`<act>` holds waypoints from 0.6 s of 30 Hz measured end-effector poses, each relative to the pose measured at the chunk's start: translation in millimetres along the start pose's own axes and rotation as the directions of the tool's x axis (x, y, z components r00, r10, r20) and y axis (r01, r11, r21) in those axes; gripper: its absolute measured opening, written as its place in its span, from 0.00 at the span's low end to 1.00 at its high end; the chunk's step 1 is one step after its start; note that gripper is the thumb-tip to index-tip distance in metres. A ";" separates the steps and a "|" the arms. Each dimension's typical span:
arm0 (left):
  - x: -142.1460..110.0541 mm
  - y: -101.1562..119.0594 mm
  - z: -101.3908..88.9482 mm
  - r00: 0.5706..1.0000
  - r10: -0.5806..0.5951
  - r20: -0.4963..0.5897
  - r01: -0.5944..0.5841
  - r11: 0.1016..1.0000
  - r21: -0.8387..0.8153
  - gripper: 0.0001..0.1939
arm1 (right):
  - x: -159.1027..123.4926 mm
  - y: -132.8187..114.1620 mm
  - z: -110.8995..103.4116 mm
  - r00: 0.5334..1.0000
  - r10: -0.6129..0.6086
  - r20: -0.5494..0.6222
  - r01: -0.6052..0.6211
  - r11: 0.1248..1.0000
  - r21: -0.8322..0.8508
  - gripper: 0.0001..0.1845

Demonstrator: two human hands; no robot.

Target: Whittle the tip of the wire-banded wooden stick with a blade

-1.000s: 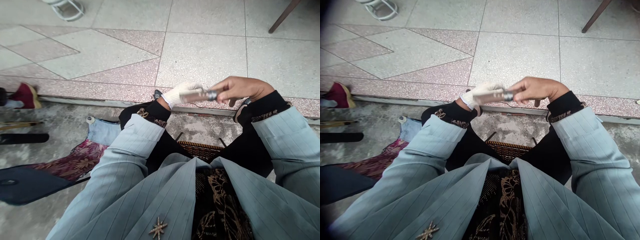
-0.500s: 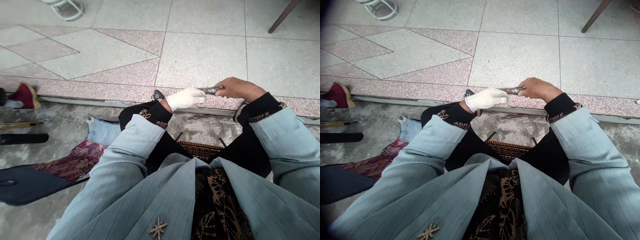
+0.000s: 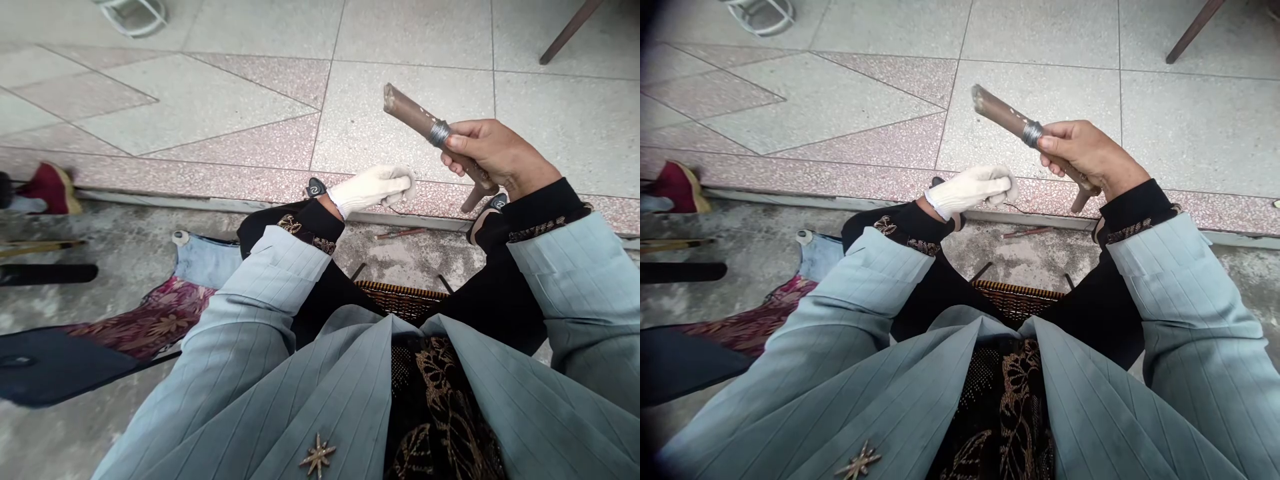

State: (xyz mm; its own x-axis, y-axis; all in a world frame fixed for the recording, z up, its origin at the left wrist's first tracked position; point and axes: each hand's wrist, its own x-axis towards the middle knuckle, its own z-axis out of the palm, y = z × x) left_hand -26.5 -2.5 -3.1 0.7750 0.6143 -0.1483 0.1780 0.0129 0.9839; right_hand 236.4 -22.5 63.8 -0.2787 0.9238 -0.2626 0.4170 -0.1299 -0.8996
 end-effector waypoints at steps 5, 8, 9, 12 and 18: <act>-0.6 0.1 3.8 0.996 -0.059 0.070 0.057 0.998 0.024 0.13 | 9.0 7.0 6.6 0.996 0.063 -0.070 -0.073 0.985 -0.156 0.18; 0.6 -5.9 3.3 0.991 -0.073 0.110 0.066 0.996 0.068 0.13 | 14.5 12.9 7.4 0.996 0.050 -0.076 -0.067 0.969 -0.238 0.14; 1.3 -8.1 3.1 0.990 -0.071 0.119 0.062 0.995 0.081 0.13 | 16.2 14.5 7.6 0.995 0.058 -0.081 -0.079 0.957 -0.280 0.13; 3.0 -12.5 2.6 0.990 -0.074 0.124 0.057 0.989 0.139 0.13 | 21.6 19.4 9.3 0.992 0.092 -0.090 -0.123 0.874 -0.470 0.15; 1.6 -4.6 -3.3 0.996 -0.035 0.081 -0.013 0.849 0.528 0.14 | 23.8 29.2 18.4 0.985 0.145 0.096 -0.036 0.712 -0.701 0.11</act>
State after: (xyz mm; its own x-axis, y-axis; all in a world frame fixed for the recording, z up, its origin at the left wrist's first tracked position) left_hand -28.1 1.0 -7.5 0.8149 0.5476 -0.1899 0.4611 -0.4139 0.7849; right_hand 226.0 -10.9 24.9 -0.2972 0.8564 -0.4222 0.9136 0.1265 -0.3865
